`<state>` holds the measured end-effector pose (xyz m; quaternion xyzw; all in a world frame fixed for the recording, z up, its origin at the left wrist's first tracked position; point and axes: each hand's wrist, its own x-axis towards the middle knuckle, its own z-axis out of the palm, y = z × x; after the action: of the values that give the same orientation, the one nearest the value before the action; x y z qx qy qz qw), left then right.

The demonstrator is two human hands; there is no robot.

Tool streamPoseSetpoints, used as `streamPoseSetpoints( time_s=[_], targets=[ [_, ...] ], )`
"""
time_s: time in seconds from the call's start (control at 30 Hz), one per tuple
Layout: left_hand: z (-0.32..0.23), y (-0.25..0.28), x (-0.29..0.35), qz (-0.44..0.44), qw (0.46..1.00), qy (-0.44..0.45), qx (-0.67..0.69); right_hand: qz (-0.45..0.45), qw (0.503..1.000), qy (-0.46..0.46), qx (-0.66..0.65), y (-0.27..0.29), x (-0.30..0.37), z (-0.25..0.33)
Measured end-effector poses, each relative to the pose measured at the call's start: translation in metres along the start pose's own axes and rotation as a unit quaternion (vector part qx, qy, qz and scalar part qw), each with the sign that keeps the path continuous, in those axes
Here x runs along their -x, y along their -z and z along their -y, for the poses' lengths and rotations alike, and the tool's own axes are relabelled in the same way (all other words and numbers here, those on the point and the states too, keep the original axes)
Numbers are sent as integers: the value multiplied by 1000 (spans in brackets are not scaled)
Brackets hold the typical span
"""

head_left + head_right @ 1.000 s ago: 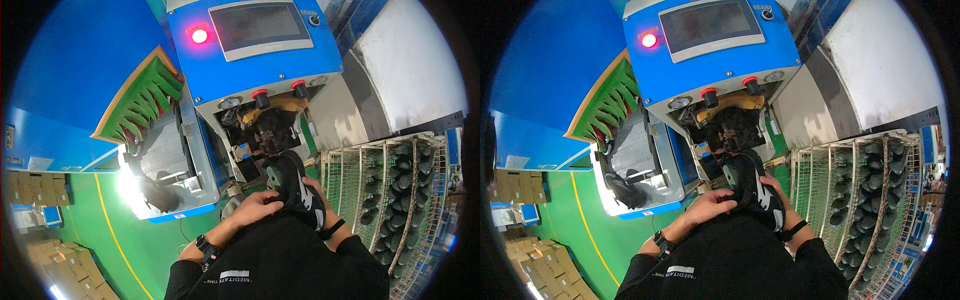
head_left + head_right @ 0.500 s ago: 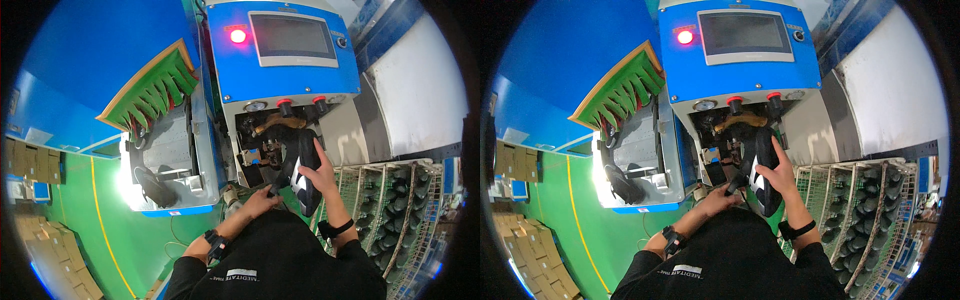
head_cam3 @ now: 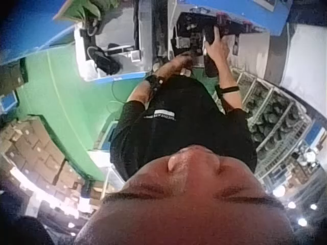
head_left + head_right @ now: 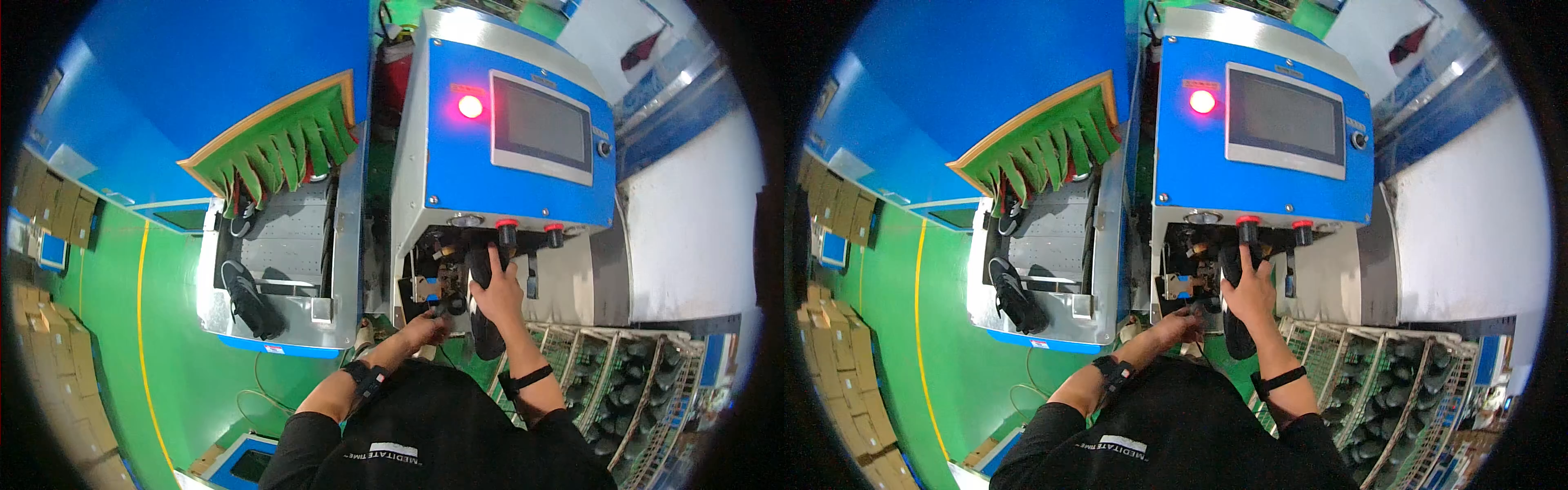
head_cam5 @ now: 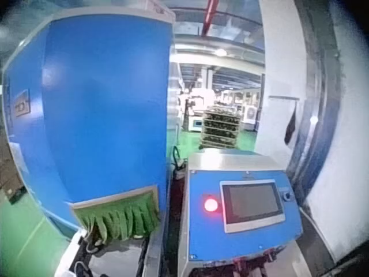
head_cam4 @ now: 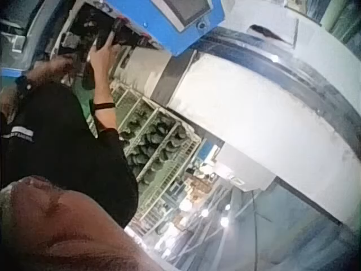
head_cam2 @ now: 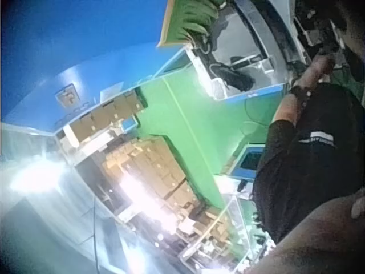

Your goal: Placing shoe lasts into a manufacturing machine and then placing assembled shoes onto a conveyor belt.

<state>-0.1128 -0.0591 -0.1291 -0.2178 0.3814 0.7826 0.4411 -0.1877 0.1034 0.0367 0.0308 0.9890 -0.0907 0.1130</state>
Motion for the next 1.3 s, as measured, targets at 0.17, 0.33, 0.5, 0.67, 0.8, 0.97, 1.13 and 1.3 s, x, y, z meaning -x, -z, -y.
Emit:
streamPoseSetpoints(
  time_s=[0.17, 0.33, 0.5, 0.67, 0.8, 0.97, 1.13, 1.3],
  targets=[
    [-29, 21, 34, -34, 996, -33, -76, 6, 997, -80, -13, 6, -2, 25],
    [-34, 20, 79, -23, 982, 13, -185, -86, 993, -73, -18, -13, 8, 12],
    [-43, 15, 98, 224, 776, -5, -589, -176, 983, -41, -38, -15, 36, 9],
    [-64, -21, 107, 131, 793, 41, -593, -277, 957, 75, -46, -41, 100, -15],
    [-42, -34, 107, 106, 969, 41, -217, -282, 955, 94, -8, -63, 167, -38],
    [11, -17, 75, 227, 954, 170, -98, -27, 985, -53, -164, -56, 242, -57],
    [-25, -50, 134, 138, 963, 173, -152, 13, 842, -88, -532, -38, 239, -60],
    [11, -11, 111, 56, 969, 118, -207, -46, 833, 129, -535, -76, 136, -50]
  ],
)
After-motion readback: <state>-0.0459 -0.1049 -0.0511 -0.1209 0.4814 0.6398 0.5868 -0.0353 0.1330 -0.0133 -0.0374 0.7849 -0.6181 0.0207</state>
